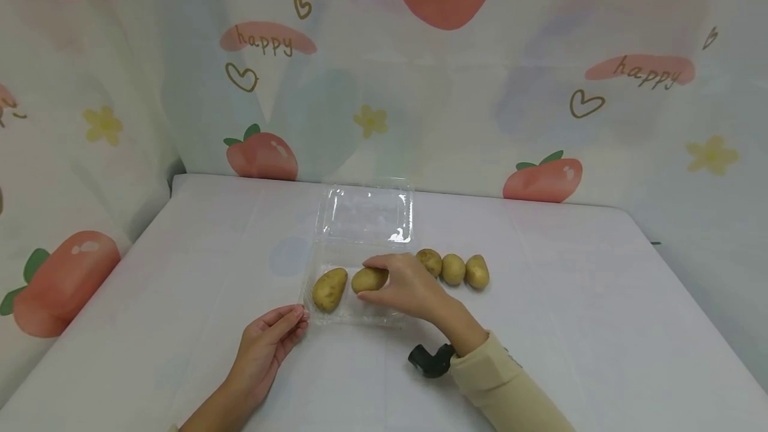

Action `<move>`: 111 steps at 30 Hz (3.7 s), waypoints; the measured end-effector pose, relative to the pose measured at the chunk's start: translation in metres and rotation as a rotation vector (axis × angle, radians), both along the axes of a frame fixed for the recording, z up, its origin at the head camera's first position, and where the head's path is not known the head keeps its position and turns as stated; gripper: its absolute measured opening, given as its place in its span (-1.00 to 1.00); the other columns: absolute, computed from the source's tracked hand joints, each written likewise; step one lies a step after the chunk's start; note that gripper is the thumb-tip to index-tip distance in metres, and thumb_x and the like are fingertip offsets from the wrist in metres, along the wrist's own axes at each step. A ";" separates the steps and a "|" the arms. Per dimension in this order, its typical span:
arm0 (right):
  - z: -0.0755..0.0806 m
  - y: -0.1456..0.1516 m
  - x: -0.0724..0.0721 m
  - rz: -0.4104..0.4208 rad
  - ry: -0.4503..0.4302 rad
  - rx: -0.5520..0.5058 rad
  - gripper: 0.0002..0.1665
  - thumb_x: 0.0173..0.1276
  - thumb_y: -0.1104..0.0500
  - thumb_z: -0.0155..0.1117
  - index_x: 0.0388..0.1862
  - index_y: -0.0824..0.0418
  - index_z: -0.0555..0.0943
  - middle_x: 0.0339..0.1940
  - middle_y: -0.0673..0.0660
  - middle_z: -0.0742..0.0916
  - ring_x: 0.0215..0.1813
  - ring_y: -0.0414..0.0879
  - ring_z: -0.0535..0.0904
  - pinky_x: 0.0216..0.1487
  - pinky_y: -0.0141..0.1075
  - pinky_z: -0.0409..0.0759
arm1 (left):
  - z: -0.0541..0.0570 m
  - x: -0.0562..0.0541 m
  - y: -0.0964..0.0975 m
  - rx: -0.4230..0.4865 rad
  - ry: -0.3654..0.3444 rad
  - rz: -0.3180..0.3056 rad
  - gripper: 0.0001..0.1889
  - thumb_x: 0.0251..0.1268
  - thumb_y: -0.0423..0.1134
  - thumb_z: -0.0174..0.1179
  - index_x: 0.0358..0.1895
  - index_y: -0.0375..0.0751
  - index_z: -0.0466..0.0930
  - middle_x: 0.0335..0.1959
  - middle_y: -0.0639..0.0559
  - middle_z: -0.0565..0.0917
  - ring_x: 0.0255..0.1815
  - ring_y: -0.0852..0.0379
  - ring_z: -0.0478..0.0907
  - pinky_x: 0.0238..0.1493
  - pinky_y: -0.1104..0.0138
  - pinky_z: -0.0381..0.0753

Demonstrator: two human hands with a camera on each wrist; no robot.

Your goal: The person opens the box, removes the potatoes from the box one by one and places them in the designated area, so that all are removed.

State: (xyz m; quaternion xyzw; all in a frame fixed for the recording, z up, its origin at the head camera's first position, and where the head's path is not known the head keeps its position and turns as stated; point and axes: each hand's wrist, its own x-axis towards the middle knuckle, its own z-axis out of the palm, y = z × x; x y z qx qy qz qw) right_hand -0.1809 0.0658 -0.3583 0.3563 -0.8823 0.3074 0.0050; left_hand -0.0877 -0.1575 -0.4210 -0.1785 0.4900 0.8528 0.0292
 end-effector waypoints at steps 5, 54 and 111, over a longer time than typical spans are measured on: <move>0.004 0.004 0.001 0.004 0.002 -0.026 -0.48 0.02 0.11 0.46 -0.07 0.36 0.60 -0.13 0.13 0.69 -0.04 -0.09 0.58 -0.04 -0.27 0.54 | 0.000 0.000 0.000 -0.001 -0.002 0.002 -0.92 0.21 -0.44 0.15 -0.24 -0.35 0.56 -0.32 -0.07 0.63 -0.29 0.13 0.58 -0.14 0.38 0.58; 0.010 0.083 0.008 -0.221 0.076 -0.116 -0.45 -0.03 0.14 0.51 -0.05 0.34 0.61 -0.15 0.12 0.69 -0.18 -0.09 0.57 -0.28 -0.27 0.59 | 0.001 0.000 0.000 -0.023 0.016 -0.003 -0.92 0.21 -0.44 0.14 -0.25 -0.35 0.57 -0.33 -0.06 0.63 -0.30 0.14 0.58 -0.14 0.38 0.58; -0.031 0.089 0.010 -0.201 0.126 0.039 -0.53 -0.10 0.13 0.54 -0.22 0.35 0.64 -0.30 0.10 0.71 -0.31 -0.19 0.55 -0.28 -0.30 0.57 | 0.000 0.001 0.002 -0.008 0.016 0.005 -0.93 0.22 -0.46 0.13 -0.27 -0.33 0.58 -0.34 -0.06 0.64 -0.30 0.14 0.58 -0.18 0.39 0.58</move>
